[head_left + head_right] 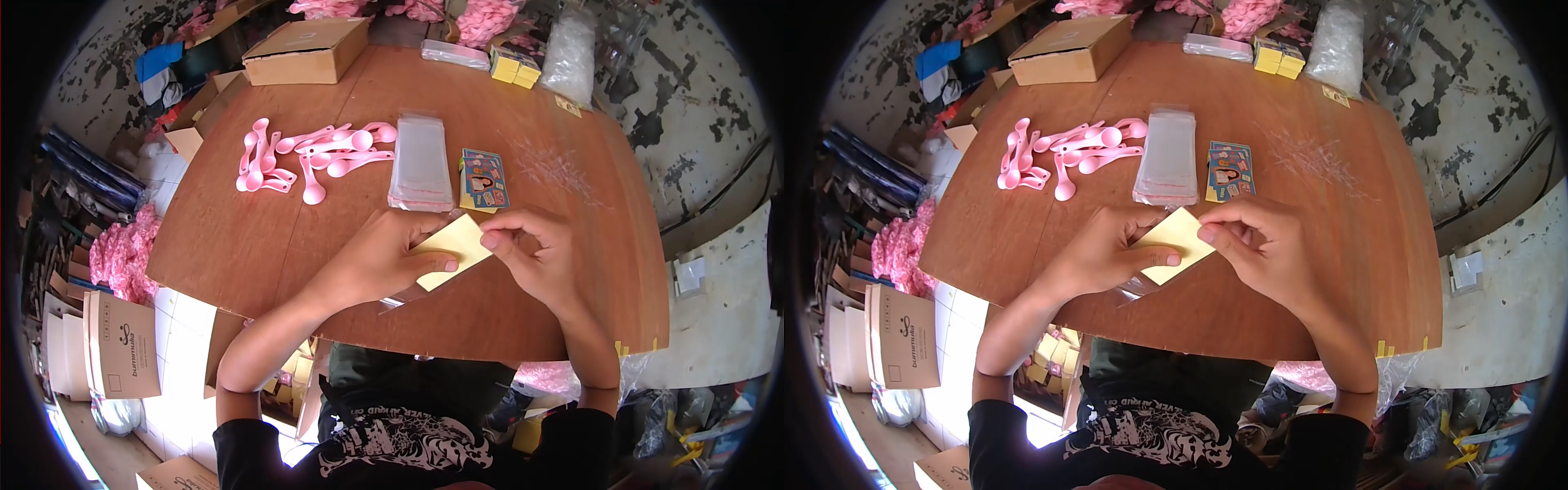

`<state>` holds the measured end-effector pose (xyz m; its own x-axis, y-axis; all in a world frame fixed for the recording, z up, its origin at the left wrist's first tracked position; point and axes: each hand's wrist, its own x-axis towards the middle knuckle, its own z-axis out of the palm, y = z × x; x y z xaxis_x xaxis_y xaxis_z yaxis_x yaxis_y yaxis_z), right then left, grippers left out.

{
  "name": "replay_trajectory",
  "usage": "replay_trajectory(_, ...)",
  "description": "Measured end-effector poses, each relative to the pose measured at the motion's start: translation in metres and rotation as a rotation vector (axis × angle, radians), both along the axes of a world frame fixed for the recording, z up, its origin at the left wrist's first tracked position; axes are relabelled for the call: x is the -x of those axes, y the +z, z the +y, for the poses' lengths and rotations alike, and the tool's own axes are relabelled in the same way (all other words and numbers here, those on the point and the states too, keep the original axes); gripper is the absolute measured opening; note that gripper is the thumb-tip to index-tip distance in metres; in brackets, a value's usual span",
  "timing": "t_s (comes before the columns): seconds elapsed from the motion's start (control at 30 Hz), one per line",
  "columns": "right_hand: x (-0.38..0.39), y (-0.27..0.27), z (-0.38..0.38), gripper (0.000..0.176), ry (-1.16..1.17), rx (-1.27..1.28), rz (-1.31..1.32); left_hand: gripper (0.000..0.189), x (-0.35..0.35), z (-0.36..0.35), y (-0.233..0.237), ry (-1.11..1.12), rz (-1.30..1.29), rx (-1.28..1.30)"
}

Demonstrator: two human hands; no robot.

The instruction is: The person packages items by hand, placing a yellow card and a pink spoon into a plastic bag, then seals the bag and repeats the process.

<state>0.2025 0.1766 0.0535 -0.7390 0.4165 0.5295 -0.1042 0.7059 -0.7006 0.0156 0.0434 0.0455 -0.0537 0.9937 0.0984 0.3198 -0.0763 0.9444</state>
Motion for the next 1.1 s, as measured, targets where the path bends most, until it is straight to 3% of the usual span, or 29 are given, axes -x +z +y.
replay_trajectory(0.13, 0.008, 0.0, -0.005, 0.011, 0.175, -0.081, -0.016, 0.034, -0.002, 0.002, 0.014, 0.011, 0.102, -0.024)
replay_trajectory(0.3, 0.008, 0.005, -0.008, 0.013, 0.164, 0.006, -0.081, 0.034, 0.002, 0.004, -0.007, 0.007, 0.155, -0.299)
replay_trajectory(0.63, 0.021, 0.022, -0.018, 0.02, 0.192, -0.091, -0.229, 0.033, 0.005, -0.01, -0.002, 0.04, 0.075, -0.177)
replay_trajectory(0.7, 0.026, 0.025, -0.02, 0.021, 0.207, -0.114, -0.257, 0.033, 0.007, -0.009, -0.005, 0.068, 0.089, -0.377)
replay_trajectory(0.87, 0.037, 0.031, -0.022, 0.021, 0.318, 0.329, -0.385, 0.034, 0.016, -0.008, -0.002, 0.076, 0.195, -0.479)
replay_trajectory(1.0, 0.045, 0.033, -0.015, 0.019, 0.373, 0.357, -0.453, 0.03, 0.016, -0.014, 0.001, 0.138, 0.208, -0.459)
replay_trajectory(1.1, 0.051, 0.039, -0.014, 0.018, 0.348, 0.32, -0.688, 0.032, 0.019, -0.012, -0.003, 0.119, 0.19, -0.532)
